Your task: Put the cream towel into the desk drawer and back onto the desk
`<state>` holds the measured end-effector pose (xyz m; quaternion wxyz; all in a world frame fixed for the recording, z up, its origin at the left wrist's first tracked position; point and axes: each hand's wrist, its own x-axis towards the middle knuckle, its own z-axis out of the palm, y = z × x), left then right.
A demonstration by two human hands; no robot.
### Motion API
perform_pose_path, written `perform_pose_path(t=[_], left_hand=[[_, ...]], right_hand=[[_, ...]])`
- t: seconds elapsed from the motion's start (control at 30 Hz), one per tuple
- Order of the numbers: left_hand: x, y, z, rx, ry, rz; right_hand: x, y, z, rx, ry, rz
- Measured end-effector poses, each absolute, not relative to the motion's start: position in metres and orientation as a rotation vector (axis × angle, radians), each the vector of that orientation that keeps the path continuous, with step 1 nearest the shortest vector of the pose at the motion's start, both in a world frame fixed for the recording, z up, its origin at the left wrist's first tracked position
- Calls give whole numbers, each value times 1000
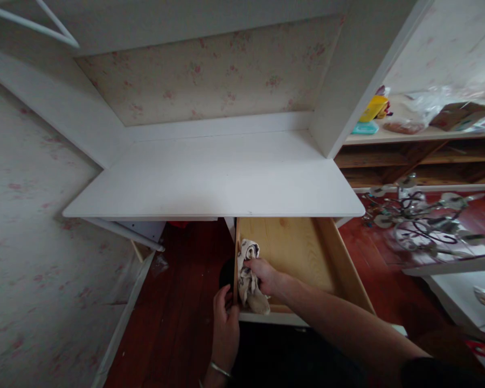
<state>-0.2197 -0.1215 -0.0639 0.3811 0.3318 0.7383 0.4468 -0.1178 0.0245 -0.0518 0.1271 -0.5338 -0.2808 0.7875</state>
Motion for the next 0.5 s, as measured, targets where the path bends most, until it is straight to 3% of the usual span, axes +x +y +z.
perform_pose_path(t=[0.23,0.5], left_hand=[[-219,-119,-65,811,1846,1155],[-218,-118,-56,808,1759,1170]], right_hand=[[-128,79,-56,-1554,-681,2127],[-147,133,-62,-1618,-1092,1663]])
